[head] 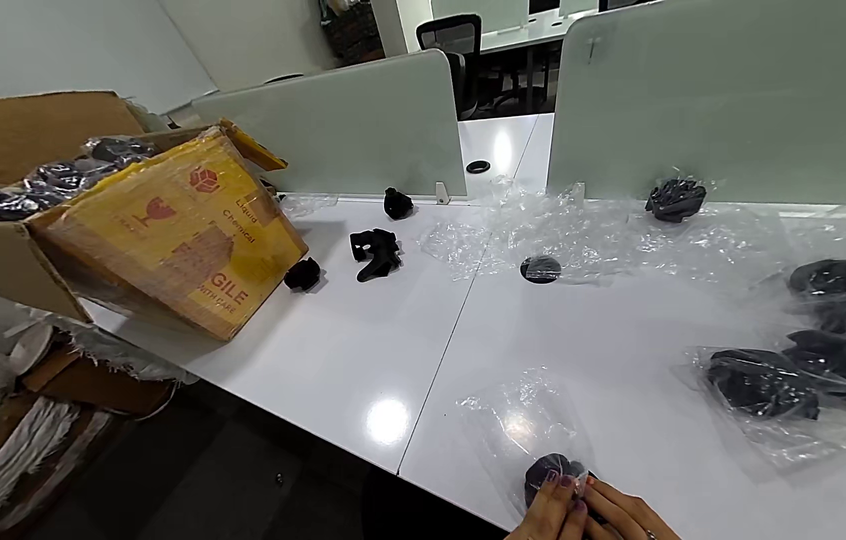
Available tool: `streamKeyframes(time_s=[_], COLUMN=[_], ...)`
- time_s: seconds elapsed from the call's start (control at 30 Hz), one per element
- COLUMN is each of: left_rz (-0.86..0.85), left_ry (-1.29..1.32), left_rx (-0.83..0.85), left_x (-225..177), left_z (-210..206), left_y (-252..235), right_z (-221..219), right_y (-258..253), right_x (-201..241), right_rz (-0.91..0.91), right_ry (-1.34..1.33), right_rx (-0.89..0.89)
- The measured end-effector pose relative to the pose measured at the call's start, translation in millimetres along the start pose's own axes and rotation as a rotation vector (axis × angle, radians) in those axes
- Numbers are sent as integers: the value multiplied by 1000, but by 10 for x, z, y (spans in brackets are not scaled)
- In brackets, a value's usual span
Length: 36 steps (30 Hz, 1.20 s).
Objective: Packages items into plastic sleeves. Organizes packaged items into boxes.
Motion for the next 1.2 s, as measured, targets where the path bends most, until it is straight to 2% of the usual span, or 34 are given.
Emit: streamKeyframes(time_s=[0.27,0.37,0.47,0.6,0.7,0.77,0.83,1.03,1.2], left_rz=[-8,-17,-8,112,204,259,291,288,258], left_ry=[89,130,146,88,-77,-168,-197,-99,-114], left_rx=[-10,-12,-31,-100,-85,-52,-17,96,-9], left_x=[-35,-20,11,70,103,129,170,218,258], left_z=[-92,-103,-96,-45,-24,-38,-44,-33,-112], left_y=[142,135,123,91,74,59,23,-6,42], right_z=[-162,-230,-326,-349,-304,-295,-283,-222,-203], right_y=[-84,-168,-208,-141,-148,-142,-121,-124,-131], right_x=[59,158,160,-27,-106,-130,-138,-107,-46], right_rz=[-170,-298,-408,-482,-512,-527,-537,-656,-606], right_ry=[-26,-56,-202,-213,-354,-476,-479,-506,-308], right_rx=[-197,-261,-337,-278,-182,-196,-239,-278,-331])
Point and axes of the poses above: each hand's wrist, its own y-axis away from the middle knuckle, its own z-axis out of the back of the hand, x = y × z, the point moved 2 cm from there along -y, towards the middle knuckle, and after that the axes turned 4 degrees about -x, right-handed, at the moved point
